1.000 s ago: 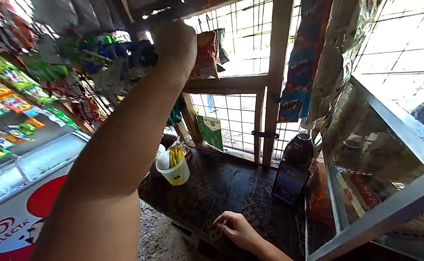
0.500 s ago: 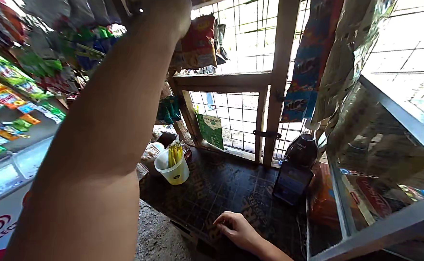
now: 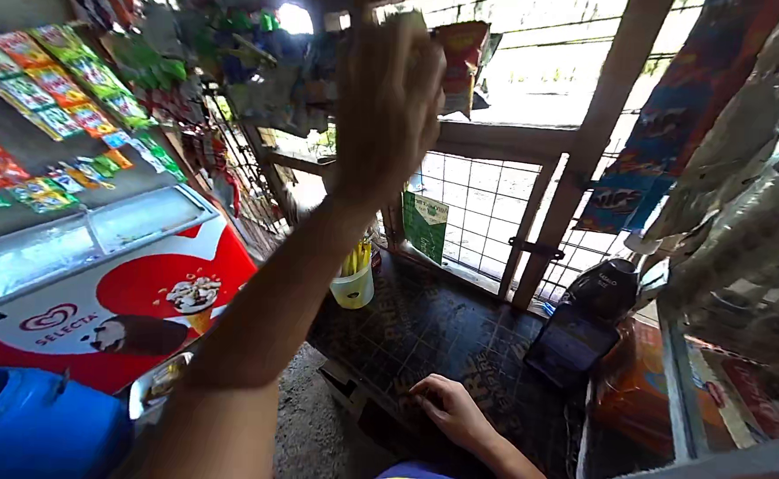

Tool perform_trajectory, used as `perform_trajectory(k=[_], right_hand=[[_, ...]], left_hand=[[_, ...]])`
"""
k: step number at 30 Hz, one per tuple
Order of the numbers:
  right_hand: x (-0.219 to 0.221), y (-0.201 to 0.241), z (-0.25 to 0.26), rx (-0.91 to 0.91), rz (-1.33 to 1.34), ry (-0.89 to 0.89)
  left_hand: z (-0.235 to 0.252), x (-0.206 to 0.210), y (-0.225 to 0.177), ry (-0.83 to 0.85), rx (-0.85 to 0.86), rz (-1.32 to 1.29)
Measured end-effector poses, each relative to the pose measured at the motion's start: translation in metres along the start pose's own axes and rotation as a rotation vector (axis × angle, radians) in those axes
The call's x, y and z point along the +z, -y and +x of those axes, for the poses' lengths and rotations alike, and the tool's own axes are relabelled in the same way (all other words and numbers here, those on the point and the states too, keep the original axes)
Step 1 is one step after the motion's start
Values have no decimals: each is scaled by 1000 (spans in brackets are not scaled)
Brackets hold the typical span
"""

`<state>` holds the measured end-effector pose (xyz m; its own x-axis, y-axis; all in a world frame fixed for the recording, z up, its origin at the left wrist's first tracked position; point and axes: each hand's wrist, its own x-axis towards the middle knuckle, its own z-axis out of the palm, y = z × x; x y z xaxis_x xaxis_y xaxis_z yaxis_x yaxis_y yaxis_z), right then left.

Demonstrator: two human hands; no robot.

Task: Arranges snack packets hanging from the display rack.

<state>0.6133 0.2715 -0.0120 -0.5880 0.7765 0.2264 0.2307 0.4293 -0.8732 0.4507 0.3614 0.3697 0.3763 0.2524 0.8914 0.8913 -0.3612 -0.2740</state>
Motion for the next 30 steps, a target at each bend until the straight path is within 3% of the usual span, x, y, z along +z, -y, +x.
perform_trajectory(k=[3,5,7,9,12,15,18,20,25,30], right_hand=[[3,-2,-1,-80,-46,-56],[7,-2,-2,-145,-60,-106],[11,5,-4,-201,-57,-137],[13,14,-8,-253,-75,-107],[20,27,-9,-320,-130,2],[50,40,-1,-343,-155,64],[111,47,20,-350,-99,119],[162,55,36,-349,-83,206],[271,85,87,-289,-12,558],[340,104,132,-309,-141,709]], left_hand=[[-129,-15,-28,-16,104,-232],[-220,-13,-36,13,67,-312],[-305,-12,-32,96,-152,-404],[-382,-22,-28,238,-502,-424],[-479,-60,-20,574,-959,-435],[-552,-114,-9,1077,-1453,-483],[-598,-165,13,1608,-1549,-549],[-617,-193,30,1781,-1540,-613],[-704,-245,68,1473,-1662,-673],[-747,-304,111,1452,-1836,-524]])
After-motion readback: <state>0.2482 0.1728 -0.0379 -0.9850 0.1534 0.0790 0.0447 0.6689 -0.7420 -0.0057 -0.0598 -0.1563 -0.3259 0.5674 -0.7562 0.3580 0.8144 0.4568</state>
